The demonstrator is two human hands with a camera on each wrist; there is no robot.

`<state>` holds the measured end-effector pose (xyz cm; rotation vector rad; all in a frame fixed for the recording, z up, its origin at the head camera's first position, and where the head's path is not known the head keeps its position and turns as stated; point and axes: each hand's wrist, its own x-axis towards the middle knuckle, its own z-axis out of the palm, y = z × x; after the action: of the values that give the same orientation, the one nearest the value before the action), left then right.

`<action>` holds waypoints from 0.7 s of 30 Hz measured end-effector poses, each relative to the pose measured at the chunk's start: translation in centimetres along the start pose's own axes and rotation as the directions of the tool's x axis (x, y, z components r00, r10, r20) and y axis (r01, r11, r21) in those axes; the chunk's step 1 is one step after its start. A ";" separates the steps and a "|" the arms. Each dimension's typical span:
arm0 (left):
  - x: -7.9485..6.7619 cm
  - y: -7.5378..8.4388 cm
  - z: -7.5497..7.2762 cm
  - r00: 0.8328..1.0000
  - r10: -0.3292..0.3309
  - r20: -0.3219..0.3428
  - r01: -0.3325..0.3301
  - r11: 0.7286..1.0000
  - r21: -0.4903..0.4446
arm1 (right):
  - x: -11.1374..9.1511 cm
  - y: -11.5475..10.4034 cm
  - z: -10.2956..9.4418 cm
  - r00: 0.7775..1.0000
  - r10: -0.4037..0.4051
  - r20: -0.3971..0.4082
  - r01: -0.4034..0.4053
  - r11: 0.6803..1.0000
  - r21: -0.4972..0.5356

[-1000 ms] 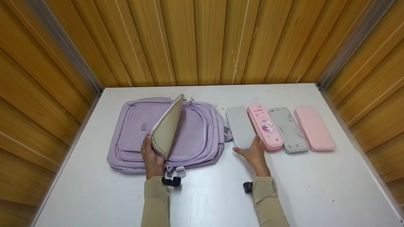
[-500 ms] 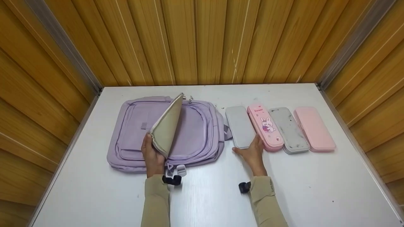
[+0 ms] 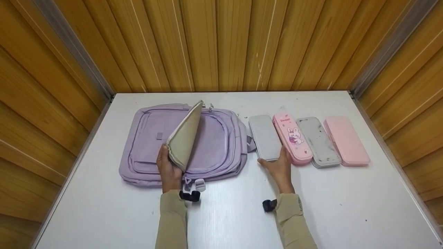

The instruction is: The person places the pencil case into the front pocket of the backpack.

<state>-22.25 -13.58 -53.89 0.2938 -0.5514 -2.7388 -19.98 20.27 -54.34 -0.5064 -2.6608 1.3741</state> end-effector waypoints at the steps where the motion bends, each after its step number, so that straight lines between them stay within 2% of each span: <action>1: 0.0 0.0 0.0 1.000 -0.003 0.001 0.003 1.000 -0.004 | 0.0 0.0 0.0 1.000 -0.005 -0.005 0.005 1.000 0.004; 9: 0.0 -0.1 -0.1 1.000 0.007 0.011 -0.007 1.000 -0.013 | -0.3 -0.3 -0.1 0.999 -0.018 -0.043 0.020 0.999 0.029; 16: 0.0 -0.2 0.0 1.000 0.018 0.017 -0.018 1.000 0.012 | -0.5 -0.5 0.0 0.991 -0.060 -0.121 0.066 0.997 0.050; 21: 0.0 -0.2 0.0 0.999 0.023 0.030 -0.024 1.000 0.013 | -0.8 -0.6 0.0 0.986 -0.088 -0.143 0.099 0.993 0.071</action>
<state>-22.28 -13.45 -53.99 0.2491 -0.5773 -2.7217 -19.42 19.64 -53.80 -0.4462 -2.4766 1.3565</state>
